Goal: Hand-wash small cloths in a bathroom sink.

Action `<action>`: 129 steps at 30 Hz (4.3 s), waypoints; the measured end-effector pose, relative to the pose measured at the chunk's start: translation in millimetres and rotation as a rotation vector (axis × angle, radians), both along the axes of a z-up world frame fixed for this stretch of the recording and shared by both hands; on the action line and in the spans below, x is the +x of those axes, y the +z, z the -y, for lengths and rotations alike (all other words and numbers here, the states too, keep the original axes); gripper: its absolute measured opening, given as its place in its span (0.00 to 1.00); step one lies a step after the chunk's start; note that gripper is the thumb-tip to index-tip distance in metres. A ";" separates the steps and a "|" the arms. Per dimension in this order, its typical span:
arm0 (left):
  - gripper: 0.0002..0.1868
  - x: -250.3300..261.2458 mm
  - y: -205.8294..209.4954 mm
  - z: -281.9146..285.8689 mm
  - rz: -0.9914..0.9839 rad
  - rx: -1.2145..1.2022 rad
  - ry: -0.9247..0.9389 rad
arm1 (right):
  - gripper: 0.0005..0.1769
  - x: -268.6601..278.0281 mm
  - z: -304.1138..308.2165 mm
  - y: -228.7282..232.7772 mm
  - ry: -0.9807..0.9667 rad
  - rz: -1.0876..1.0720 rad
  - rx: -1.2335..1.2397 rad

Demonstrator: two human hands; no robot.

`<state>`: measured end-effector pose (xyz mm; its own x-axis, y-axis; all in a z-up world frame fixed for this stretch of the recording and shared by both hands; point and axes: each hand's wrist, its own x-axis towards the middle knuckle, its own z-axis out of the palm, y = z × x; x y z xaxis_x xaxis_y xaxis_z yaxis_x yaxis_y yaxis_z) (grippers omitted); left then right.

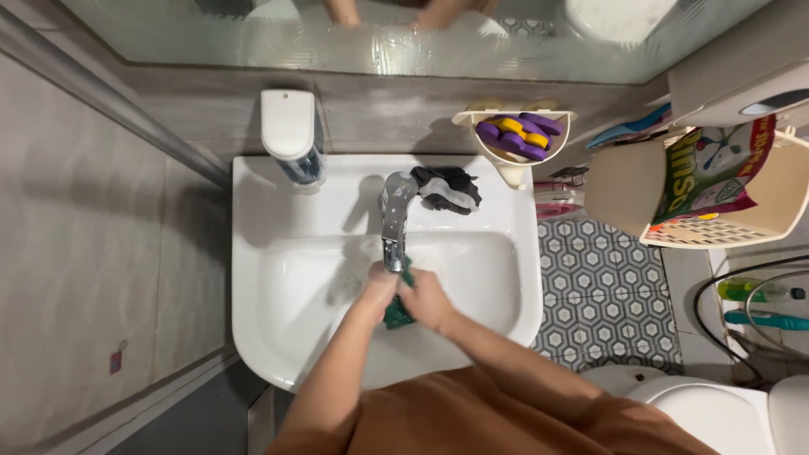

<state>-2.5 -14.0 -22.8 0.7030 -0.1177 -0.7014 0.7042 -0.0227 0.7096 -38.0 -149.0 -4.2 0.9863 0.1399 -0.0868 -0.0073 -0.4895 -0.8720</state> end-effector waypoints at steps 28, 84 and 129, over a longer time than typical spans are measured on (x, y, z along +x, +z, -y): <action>0.26 -53.2 63.0 104.1 0.455 0.123 -0.254 | 0.42 -15.5 85.7 9.5 -0.407 -0.965 1.288; 0.21 1.1 66.1 -100.5 0.064 0.255 0.473 | 0.26 -17.3 11.4 28.6 1.127 -0.609 -0.529; 0.20 -9.8 -52.3 -16.3 0.487 0.104 0.162 | 0.17 19.9 -26.2 0.7 -0.168 -0.316 0.031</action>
<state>-12.2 2.3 -75.1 0.9541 0.0727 -0.2906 0.2932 -0.0281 0.9556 -18.1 -122.8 -3.5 0.9210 -0.0142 -0.3892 -0.3567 -0.4319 -0.8284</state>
